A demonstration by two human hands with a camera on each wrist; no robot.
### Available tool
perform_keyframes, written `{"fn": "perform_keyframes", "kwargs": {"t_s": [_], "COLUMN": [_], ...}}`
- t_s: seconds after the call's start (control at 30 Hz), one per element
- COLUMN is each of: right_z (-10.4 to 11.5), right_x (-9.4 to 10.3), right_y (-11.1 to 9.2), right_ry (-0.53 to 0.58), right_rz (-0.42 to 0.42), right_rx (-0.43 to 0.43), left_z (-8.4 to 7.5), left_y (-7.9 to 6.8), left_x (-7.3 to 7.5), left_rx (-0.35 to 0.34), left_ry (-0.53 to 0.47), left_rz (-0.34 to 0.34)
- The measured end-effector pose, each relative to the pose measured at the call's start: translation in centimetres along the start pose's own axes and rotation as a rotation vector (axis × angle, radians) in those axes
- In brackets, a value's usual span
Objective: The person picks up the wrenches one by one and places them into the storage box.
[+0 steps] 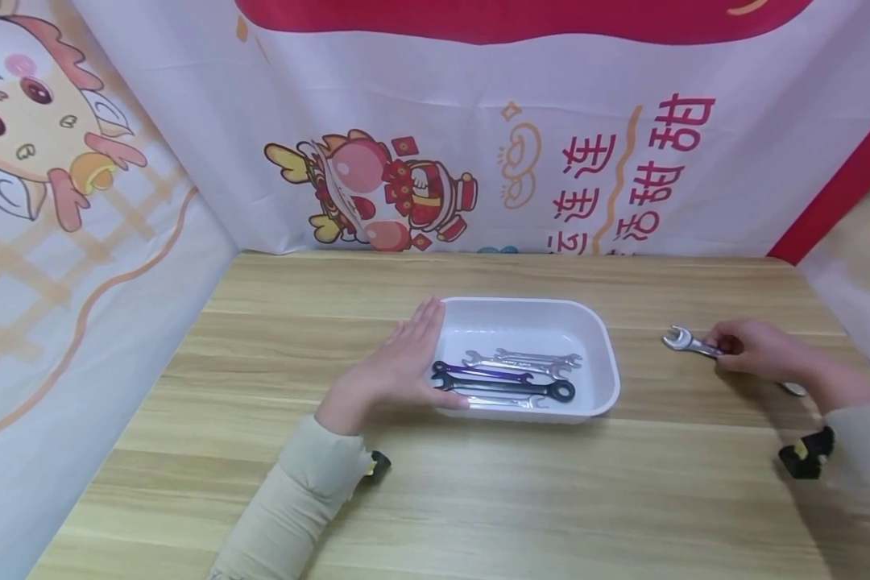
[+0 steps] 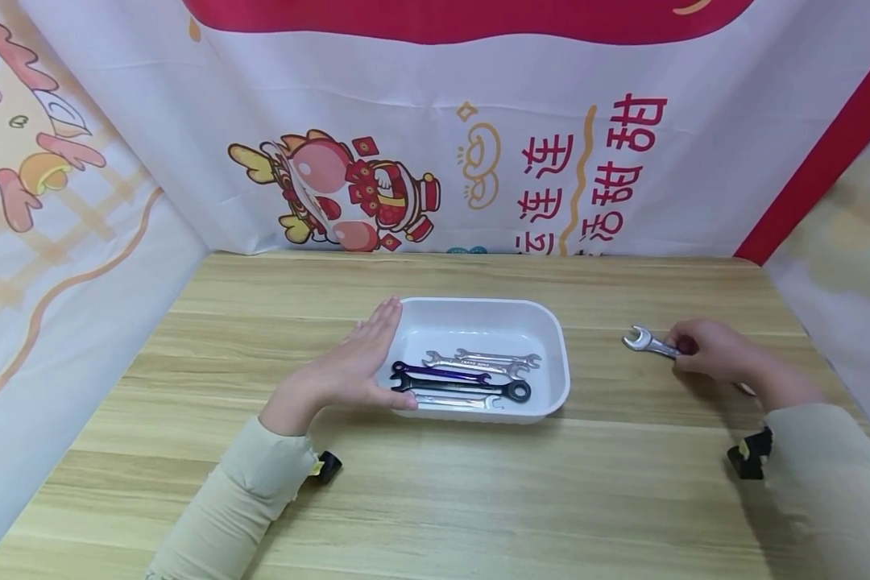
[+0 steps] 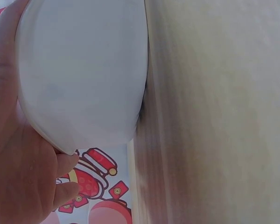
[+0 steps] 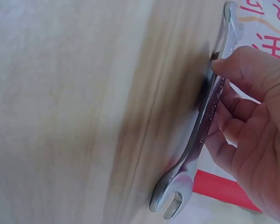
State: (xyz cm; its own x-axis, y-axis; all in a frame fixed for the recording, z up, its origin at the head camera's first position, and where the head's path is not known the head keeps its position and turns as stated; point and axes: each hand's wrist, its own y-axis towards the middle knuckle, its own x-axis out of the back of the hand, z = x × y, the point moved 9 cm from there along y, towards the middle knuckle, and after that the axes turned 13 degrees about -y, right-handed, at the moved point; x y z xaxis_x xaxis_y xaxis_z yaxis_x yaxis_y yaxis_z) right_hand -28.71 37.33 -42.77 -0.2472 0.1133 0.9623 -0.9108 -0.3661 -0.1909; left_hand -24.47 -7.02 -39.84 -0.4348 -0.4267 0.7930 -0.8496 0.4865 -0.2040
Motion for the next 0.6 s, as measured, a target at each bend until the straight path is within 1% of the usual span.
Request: {"fn": "perform_keyframes", "kwargs": {"t_s": [0.13,0.23,0.47,0.6], "right_z": [0.08,0.1,-0.31,-0.5], "right_x": [0.44,0.69,0.59,0.41], "right_y": [-0.19,-0.31,-0.22,-0.22], "right_ry": [0.012,0.013,0.016,0.026], "right_rz": [-0.047,-0.07,-0.018,0.009], "right_rx": [0.035,0.044,0.002,-0.005], "left_z": [-0.09,-0.13,-0.11,-0.13], "left_y": [-0.04,-0.03,-0.09,-0.08], "left_x": [-0.02,-0.01,0.01,0.01], "left_rx": [0.002,-0.001,-0.005,-0.006], "left_ry": [0.002,0.007,0.001,0.0], "left_rz": [-0.001,-0.001,-0.004,-0.006]}}
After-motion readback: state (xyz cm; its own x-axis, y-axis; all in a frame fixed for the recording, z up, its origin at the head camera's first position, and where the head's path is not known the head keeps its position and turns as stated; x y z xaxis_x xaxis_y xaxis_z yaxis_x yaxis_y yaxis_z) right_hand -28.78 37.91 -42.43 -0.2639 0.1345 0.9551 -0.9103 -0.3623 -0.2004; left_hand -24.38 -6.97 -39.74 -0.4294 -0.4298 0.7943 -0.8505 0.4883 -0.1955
